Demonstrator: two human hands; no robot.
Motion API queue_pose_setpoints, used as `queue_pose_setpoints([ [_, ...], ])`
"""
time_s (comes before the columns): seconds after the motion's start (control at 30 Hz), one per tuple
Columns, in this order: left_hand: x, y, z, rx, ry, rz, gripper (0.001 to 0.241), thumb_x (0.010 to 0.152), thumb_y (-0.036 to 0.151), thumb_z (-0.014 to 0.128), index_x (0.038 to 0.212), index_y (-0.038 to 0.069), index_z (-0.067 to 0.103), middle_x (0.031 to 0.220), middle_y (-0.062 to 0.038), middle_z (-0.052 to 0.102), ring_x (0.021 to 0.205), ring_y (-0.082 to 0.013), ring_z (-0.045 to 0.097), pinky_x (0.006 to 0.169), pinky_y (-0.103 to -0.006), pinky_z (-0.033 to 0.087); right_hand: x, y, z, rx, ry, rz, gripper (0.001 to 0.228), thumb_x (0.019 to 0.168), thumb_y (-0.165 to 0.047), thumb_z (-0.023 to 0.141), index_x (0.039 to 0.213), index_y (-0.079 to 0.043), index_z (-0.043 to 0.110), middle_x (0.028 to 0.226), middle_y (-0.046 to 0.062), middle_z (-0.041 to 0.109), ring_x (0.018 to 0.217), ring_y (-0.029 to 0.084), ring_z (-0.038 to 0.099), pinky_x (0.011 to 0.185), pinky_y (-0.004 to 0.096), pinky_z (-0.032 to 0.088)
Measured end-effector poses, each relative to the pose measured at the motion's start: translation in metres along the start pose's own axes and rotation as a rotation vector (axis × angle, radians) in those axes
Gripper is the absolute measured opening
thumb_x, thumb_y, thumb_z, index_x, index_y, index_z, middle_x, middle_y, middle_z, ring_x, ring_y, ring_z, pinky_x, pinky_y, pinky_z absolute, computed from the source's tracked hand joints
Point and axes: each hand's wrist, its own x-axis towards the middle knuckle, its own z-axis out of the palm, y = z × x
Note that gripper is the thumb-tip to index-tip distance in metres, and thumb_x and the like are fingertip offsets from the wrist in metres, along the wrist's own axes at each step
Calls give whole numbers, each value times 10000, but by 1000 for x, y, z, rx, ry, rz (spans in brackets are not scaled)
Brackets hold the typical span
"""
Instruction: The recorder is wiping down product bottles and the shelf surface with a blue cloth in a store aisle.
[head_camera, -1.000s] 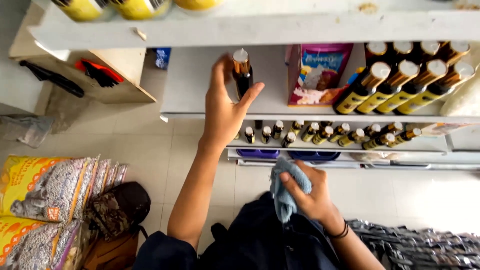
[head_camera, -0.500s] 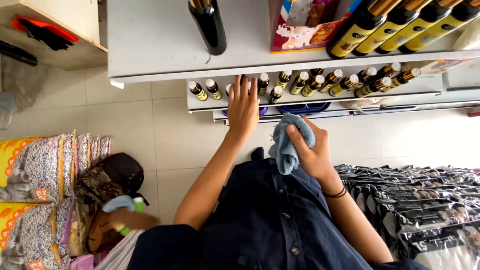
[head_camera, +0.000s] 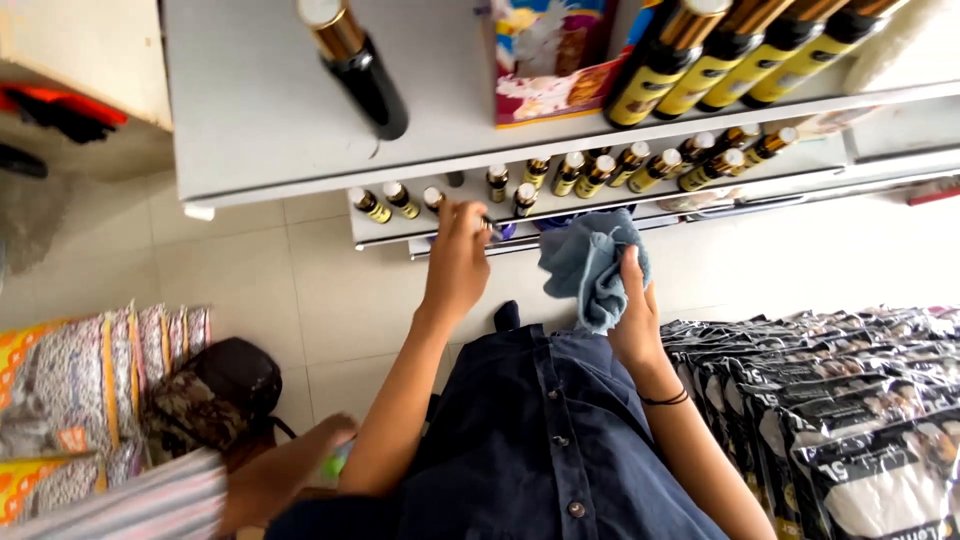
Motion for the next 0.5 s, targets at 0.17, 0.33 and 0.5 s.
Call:
queue_pose_setpoints([
  [0.17, -2, 74, -45, -541, -26, -165, 431, 990, 94, 660, 1383, 29, 494, 1182, -223, 588, 1051, -413, 657, 966, -429, 546, -4, -30, -7, -322, -95, 116, 688, 1096, -486, 360, 1495, 69, 441, 1551, 308, 388, 1473, 397, 299, 1244, 598, 165],
  [0.33, 4, 118, -23, -978, -44, -227, 508, 972, 75, 685, 1423, 25, 456, 1219, -131, 571, 997, -225, 665, 928, -368, 562, -7, -19, -8, -313, -251, -111, 650, 1068, -500, 362, 1479, -22, 520, 1464, 203, 541, 1360, 285, 439, 1158, 529, 312],
  [0.5, 15, 154, -4, -1149, 30, -154, 442, 1040, 108, 582, 1440, -1, 427, 1288, -132, 579, 1115, -184, 614, 996, -344, 504, -12, -60, 12, -342, -80, -349, 724, 892, -552, 673, 1443, -107, 522, 1059, 104, 617, 991, 197, 515, 851, 422, 486],
])
